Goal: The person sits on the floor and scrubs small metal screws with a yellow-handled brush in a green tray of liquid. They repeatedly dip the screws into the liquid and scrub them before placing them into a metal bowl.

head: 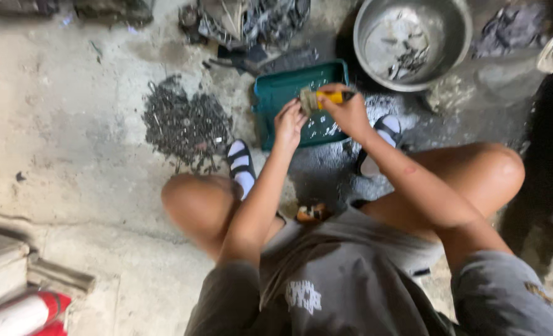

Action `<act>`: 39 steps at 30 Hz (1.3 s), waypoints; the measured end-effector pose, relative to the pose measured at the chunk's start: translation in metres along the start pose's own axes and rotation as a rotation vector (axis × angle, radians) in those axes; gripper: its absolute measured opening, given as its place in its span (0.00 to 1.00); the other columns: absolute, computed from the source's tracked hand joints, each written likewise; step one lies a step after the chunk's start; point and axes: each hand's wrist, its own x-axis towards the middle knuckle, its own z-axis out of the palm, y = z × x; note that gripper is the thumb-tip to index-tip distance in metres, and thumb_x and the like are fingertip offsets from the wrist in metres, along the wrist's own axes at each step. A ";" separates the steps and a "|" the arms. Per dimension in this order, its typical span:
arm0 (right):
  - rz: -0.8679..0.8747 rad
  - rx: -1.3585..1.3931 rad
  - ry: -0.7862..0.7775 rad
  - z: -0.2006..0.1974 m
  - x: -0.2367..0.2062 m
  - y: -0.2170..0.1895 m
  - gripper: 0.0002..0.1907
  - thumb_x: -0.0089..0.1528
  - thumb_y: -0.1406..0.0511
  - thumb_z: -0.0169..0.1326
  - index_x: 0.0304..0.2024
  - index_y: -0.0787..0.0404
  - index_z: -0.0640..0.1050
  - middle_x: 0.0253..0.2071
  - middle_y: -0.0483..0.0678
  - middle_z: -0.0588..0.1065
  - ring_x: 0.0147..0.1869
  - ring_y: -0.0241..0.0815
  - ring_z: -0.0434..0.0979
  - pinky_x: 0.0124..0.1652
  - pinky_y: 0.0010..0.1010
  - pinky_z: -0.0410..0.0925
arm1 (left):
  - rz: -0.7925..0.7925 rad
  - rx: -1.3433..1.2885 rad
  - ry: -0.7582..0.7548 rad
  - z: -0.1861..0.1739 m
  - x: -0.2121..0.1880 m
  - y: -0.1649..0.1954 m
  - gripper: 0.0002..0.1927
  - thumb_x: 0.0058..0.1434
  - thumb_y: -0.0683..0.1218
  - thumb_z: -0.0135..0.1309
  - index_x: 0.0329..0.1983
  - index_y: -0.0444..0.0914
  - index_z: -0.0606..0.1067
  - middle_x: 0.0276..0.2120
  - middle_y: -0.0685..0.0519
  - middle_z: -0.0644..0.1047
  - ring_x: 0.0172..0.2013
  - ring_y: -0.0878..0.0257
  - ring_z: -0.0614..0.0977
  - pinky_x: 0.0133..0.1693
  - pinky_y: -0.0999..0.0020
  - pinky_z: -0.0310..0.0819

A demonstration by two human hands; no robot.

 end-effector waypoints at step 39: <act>-0.057 0.373 0.072 0.047 0.037 0.025 0.12 0.68 0.74 0.60 0.53 0.69 0.74 0.50 0.50 0.77 0.53 0.35 0.78 0.53 0.26 0.74 | 0.308 0.151 0.030 -0.010 0.042 0.012 0.13 0.72 0.44 0.52 0.48 0.27 0.77 0.41 0.45 0.81 0.41 0.58 0.84 0.46 0.61 0.82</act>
